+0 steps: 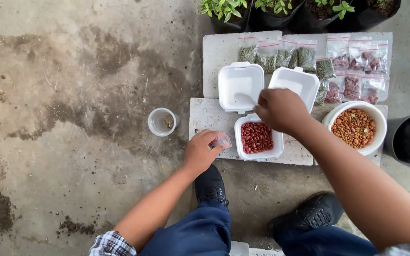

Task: The person is sorting and putting various types of seeds into small, clear plastic bags.

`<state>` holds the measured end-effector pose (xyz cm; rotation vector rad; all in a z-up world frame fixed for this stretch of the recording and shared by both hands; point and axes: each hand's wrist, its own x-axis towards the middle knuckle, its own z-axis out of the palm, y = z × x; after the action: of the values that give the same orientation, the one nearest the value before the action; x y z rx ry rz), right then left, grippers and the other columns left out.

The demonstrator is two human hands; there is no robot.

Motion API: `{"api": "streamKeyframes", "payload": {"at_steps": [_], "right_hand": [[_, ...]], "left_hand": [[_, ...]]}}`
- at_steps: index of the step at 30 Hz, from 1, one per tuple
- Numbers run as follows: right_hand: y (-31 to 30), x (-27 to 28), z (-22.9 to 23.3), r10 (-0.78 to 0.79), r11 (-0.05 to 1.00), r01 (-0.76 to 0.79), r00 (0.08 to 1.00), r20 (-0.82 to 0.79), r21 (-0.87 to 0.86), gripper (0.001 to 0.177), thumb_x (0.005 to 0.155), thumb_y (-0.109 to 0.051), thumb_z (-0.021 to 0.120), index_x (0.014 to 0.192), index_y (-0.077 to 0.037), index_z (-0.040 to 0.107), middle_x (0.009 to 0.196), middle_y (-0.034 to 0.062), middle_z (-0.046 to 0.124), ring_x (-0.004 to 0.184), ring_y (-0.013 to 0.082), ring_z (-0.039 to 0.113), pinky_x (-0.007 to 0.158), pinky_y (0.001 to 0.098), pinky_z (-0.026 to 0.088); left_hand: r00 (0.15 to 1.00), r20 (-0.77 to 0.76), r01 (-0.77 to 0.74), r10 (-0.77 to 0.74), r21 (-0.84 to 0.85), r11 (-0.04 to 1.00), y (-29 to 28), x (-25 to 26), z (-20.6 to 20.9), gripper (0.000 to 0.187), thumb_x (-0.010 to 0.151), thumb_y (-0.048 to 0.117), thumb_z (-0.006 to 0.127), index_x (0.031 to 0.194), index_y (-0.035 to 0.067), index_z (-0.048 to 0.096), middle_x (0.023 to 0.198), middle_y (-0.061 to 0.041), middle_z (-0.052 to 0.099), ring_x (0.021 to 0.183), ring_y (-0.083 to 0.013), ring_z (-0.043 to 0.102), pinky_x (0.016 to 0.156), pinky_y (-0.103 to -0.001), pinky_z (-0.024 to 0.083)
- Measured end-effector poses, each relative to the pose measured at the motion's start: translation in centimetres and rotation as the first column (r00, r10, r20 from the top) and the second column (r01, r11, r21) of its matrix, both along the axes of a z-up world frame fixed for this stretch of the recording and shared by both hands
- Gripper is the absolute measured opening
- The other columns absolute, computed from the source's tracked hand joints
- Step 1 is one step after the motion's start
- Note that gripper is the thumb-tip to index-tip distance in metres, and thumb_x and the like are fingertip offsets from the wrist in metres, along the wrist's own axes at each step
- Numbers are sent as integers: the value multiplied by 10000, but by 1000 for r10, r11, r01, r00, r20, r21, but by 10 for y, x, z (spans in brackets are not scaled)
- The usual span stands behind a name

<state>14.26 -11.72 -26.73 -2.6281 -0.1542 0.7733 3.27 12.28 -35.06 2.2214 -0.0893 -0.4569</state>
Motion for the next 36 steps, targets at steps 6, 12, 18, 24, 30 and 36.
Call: {"api": "streamKeyframes", "payload": {"at_steps": [6,12,18,24,30,36], "right_hand": [[-38,-67,25,-104,994,101,991,-89,-39,265,949,-217,625,1108,-65,773,864,176,792,887,420,751,846,537,589],[-50,-115,-25,38,984,2,974,222,-176,268,935,-273,631,1081,-114,789,921,134,772,868,351,766,768,466,624],[-42,-108,-54,-266,957,247,957,-117,-149,359,902,-449,591,1104,-225,786,931,60,791,985,335,749,879,498,597],[-28,-103,-49,-344,939,334,916,-205,-81,307,853,-389,647,1047,-227,821,864,68,800,971,374,742,856,512,584],[-34,-101,-53,-399,911,411,881,-255,-5,295,846,-332,666,1057,-198,821,849,87,802,959,376,746,839,508,576],[-29,-94,-13,-433,862,502,805,-405,75,326,854,-257,662,1089,-75,796,734,118,775,655,249,780,770,389,576]], "left_hand": [[996,21,83,-85,110,990,1,1,-5,359,877,227,781,1196,72,728,961,-85,678,981,-277,663,806,-370,578],[973,114,172,-203,236,956,-7,1,-13,331,865,236,787,1161,95,740,910,-66,665,963,-265,620,813,-403,551],[957,186,169,-221,260,951,-16,-1,-29,269,815,203,757,1076,143,763,831,-44,647,943,-270,607,868,-450,518],[945,230,165,-234,283,945,-17,-3,-53,245,774,285,742,1012,230,739,800,-13,645,955,-272,628,886,-471,510],[972,158,129,-175,261,957,-19,-2,-45,183,776,288,717,941,219,756,781,6,640,970,-259,622,961,-466,459],[989,100,85,-111,229,970,-22,-4,-40,180,757,407,726,838,248,745,832,18,670,1026,-252,605,1026,-482,418]]}}
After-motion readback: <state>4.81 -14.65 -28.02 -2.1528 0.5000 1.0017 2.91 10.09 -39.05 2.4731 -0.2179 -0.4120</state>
